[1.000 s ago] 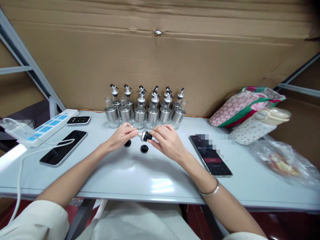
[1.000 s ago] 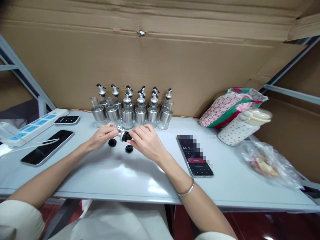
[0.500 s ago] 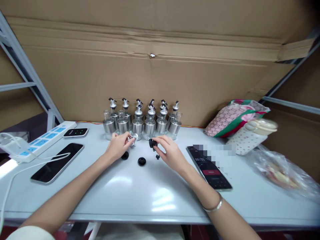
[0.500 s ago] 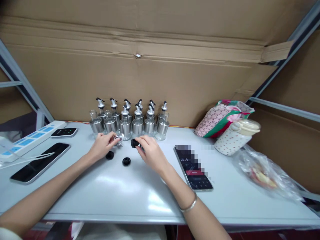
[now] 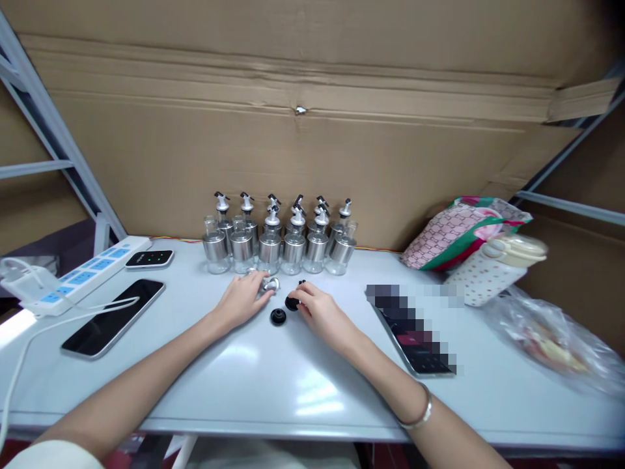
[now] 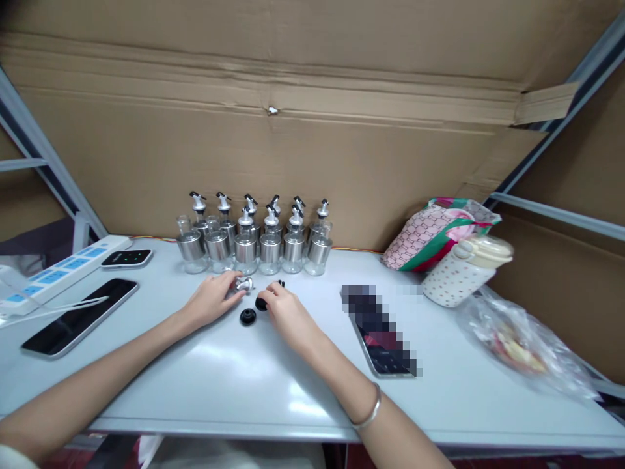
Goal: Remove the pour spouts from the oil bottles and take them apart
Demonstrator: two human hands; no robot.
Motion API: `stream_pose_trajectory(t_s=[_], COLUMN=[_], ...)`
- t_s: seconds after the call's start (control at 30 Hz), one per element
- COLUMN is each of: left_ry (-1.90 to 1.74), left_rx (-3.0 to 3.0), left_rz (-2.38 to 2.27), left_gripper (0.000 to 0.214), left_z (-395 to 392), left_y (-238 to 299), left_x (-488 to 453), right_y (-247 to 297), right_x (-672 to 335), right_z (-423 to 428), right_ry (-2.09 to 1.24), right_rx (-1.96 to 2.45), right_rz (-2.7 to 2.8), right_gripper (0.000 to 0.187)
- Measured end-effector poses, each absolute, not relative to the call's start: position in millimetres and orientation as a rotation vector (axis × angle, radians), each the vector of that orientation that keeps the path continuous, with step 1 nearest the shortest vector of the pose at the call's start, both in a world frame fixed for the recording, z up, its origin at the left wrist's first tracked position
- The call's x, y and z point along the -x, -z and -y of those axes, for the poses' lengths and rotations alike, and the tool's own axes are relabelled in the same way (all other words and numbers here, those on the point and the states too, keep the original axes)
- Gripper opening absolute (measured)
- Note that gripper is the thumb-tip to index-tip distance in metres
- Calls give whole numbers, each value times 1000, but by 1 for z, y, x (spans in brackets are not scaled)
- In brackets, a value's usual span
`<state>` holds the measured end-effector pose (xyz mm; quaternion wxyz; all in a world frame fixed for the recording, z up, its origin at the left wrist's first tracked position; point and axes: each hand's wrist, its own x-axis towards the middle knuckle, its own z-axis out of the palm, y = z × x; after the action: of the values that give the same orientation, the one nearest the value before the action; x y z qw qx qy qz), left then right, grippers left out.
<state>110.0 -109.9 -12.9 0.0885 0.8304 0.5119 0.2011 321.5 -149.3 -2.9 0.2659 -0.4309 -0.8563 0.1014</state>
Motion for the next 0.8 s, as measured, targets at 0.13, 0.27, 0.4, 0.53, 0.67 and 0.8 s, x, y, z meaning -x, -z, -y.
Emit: stream_pose_trajectory(t_s=[0.13, 0.27, 0.4, 0.53, 0.67, 0.8], left_ry=[-649, -583, -536, -528, -474, -487], left_rx=[-2319, -2342, -2423, -2454, -2506, -2445], left_rz=[-1416, -1255, -1105, -1103, -1120, -1164], left_gripper=[43, 47, 48, 41, 33, 34], left_z=[116, 123, 126, 125, 123, 123], left_y=[13, 12, 13, 11, 5, 3], left_x=[-101, -99, -102, -105, -103, -99], right_y=[6, 6, -1, -9, -13, -9], right_x=[-323, -322, -319, -318, -320, -322], right_z=[150, 153, 157, 161, 163, 163], right_ry=[-310, -381, -454, -456, -425, -499], right_rx=[1193, 1189, 1169, 1174, 1201, 1231], right_rz=[2383, 2430, 2434, 2459, 2474, 2498], right_gripper=[38, 37, 29, 24, 27, 38])
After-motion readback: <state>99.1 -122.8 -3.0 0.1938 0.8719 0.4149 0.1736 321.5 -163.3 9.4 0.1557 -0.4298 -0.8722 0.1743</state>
